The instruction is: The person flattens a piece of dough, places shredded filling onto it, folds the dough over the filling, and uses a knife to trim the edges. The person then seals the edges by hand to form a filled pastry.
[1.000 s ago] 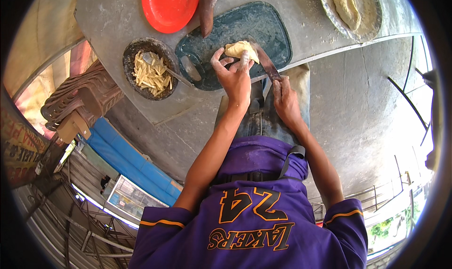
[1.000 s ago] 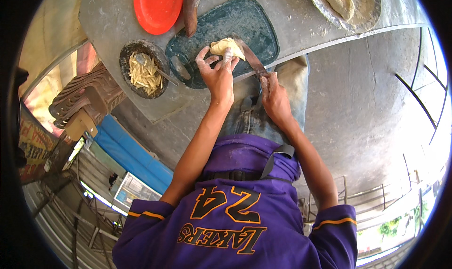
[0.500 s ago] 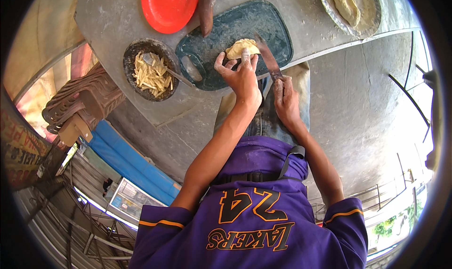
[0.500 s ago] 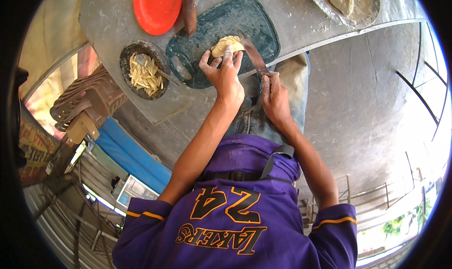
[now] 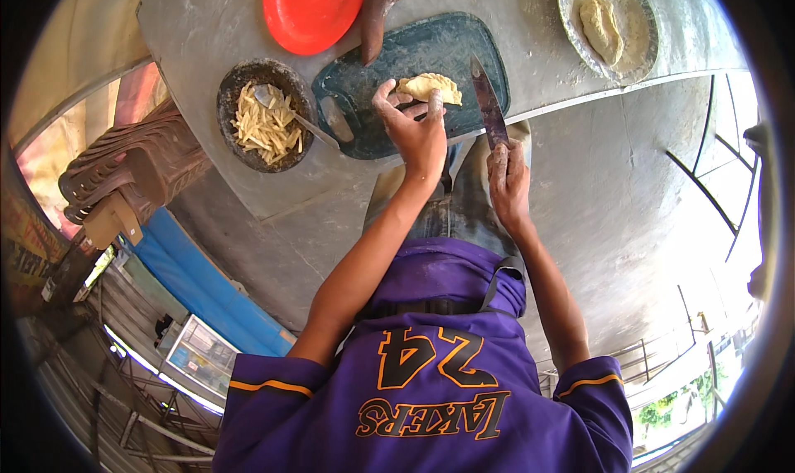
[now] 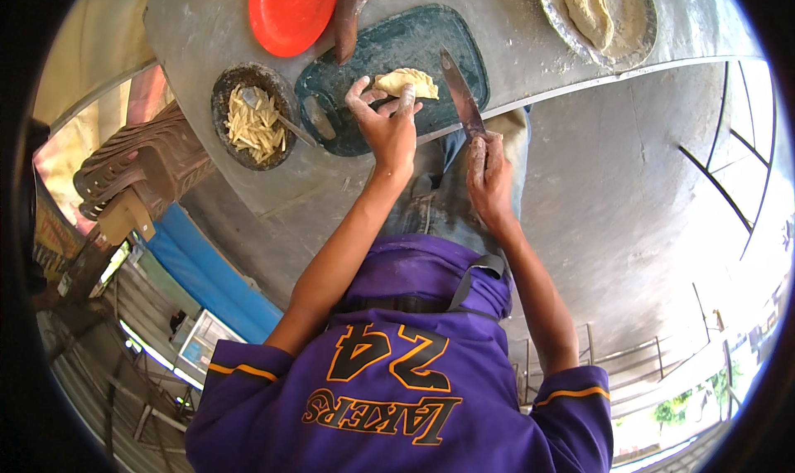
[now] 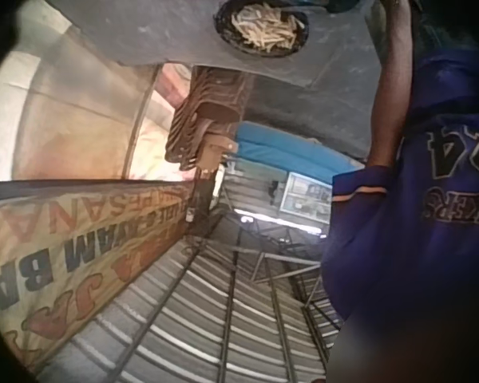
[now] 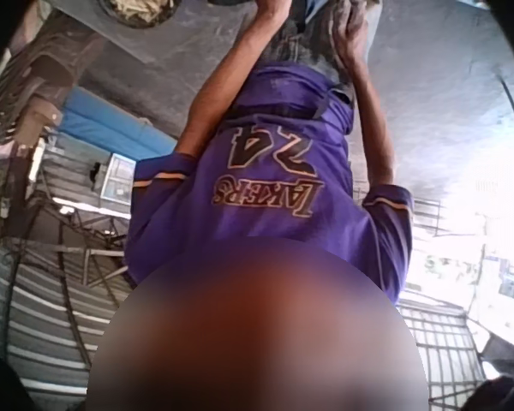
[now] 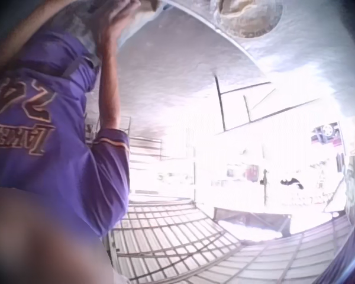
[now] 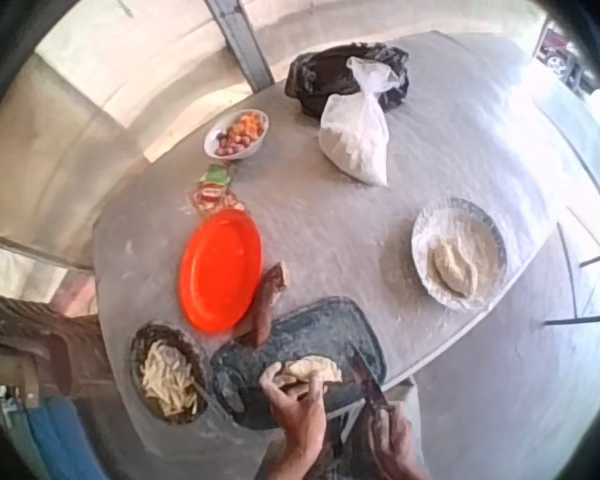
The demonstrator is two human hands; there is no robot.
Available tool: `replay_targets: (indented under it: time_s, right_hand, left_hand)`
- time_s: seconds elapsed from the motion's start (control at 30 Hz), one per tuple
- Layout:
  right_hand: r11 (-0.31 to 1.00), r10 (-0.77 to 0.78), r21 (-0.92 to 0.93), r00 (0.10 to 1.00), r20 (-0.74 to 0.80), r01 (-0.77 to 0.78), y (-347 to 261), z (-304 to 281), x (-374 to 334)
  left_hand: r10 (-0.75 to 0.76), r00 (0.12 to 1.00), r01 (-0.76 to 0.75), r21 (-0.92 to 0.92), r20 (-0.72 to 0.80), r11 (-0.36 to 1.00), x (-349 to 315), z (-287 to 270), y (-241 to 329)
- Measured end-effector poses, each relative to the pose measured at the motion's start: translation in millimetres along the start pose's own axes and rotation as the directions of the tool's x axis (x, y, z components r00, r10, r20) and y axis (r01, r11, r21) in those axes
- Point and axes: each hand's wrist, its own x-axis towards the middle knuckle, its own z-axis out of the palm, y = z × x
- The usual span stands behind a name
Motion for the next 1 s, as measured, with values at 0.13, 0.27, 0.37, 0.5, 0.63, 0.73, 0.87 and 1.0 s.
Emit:
replay_targets:
  time_s: [0.13, 0.27, 0.37, 0.5, 0.63, 0.73, 0.87, 1.0]
  right_hand:
    - [0.975, -0.157, -0.145, 0.985, 0.065, 0.165, -16, -15, 19]
    - [0.915, -0.191, -0.314, 0.959, 0.211, 0.251, -29, -29, 41]
    - [0.891, -0.199, -0.355, 0.946, 0.256, 0.283, -37, -35, 56]
    - [0.874, -0.212, -0.368, 0.93, 0.3, 0.318, -45, -42, 65]
    - [0.861, -0.183, -0.394, 0.918, 0.351, 0.322, -51, -47, 74]
    - [0.856, -0.197, -0.38, 0.901, 0.388, 0.35, -52, -51, 82]
    - [0.809, -0.242, -0.404, 0.869, 0.432, 0.427, -52, -55, 95]
    - [0.839, -0.17, -0.399, 0.876, 0.452, 0.369, -59, -59, 99]
  left_hand:
    - [0.075, 0.997, -0.074, 0.072, -0.011, 0.995, 5, -7, -1]
    - [0.202, 0.979, -0.196, 0.168, -0.019, 0.966, 5, -8, -1]
    - [0.195, 0.981, -0.194, 0.157, 0.009, 0.968, 10, -11, 2]
    - [0.172, 0.984, -0.165, 0.152, -0.034, 0.974, 13, -14, 5]
    - [0.148, 0.984, -0.124, 0.202, -0.104, 0.971, 19, -13, 11]
    - [0.141, 0.983, -0.113, 0.223, -0.114, 0.968, 21, -10, 15]
    - [0.107, 0.987, -0.077, 0.227, -0.122, 0.971, 21, -8, 20]
    - [0.108, 0.983, -0.077, 0.199, -0.151, 0.977, 21, -6, 20]
